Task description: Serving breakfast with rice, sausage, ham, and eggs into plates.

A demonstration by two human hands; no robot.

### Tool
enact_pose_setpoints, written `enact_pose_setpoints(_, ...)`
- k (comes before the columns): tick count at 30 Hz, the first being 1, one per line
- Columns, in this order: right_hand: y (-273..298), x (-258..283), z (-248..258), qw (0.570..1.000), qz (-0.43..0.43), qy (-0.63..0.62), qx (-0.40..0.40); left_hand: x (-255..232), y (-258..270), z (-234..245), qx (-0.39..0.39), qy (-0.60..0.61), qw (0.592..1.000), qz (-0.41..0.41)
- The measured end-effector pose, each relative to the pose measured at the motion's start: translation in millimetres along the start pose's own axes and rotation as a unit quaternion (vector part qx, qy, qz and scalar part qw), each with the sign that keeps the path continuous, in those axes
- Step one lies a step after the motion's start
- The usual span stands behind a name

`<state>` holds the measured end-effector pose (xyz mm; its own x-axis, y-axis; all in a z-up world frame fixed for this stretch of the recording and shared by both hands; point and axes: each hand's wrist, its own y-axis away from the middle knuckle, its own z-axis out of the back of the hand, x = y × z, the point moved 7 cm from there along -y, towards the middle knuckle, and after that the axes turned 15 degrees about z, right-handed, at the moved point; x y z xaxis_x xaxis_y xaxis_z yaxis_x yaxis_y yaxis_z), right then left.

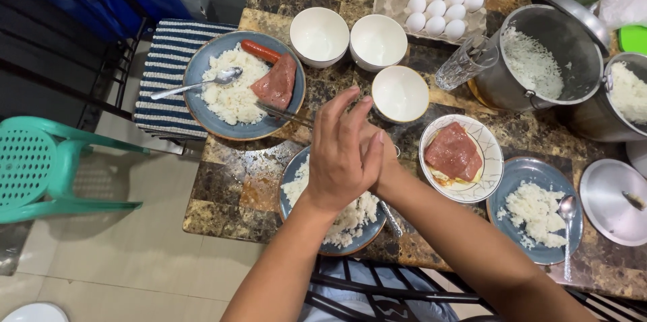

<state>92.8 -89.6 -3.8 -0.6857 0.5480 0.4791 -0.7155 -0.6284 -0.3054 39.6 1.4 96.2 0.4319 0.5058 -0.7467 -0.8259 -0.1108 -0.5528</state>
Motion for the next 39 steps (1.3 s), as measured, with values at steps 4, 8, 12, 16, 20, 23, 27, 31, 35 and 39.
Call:
enact_pose_setpoints(4,-1.7,9.0,15.0,1.0,0.005,0.016,-0.006,-1.0,-0.2,-0.2,0.002,0.0,1.0,0.0)
enact_pose_setpoints(8,5.6,10.1,15.2,0.999,0.04,0.019,-0.02,-0.8,2.3,-4.2,0.005,0.0,1.0,-0.007)
enact_pose_setpoints(12,9.8,16.0,12.5,0.996,0.059,0.006,-0.07,2.3,6.6,-11.4,0.01,-0.008,1.0,-0.019)
enact_pose_setpoints(16,12.5,8.2,7.1,0.998,0.041,0.03,-0.046,0.5,6.5,-9.2,0.008,-0.013,1.0,-0.019)
enact_pose_setpoints(20,19.6,-7.4,1.6,0.995,-0.002,-0.085,-0.059,0.5,5.2,-7.8,0.003,-0.015,1.0,-0.015)
enact_pose_setpoints(23,14.6,1.3,4.5,0.998,-0.01,-0.058,-0.037,0.9,5.3,-8.4,0.004,-0.011,1.0,-0.016)
enact_pose_setpoints(27,13.4,5.8,-7.6,0.995,0.023,0.094,0.026,-1.5,4.9,-6.6,0.006,-0.003,1.0,-0.017)
enact_pose_setpoints(31,21.3,-1.3,-21.5,0.993,0.063,0.099,0.011,-0.1,5.0,-9.0,0.006,-0.004,1.0,-0.02)
enact_pose_setpoints(35,16.3,3.4,-10.6,0.998,0.036,0.055,0.004,3.0,7.0,-12.6,0.011,-0.008,1.0,-0.019)
enact_pose_setpoints(39,17.5,2.8,2.3,0.997,-0.038,0.057,0.044,0.7,7.6,-13.1,0.024,0.003,1.0,-0.01)
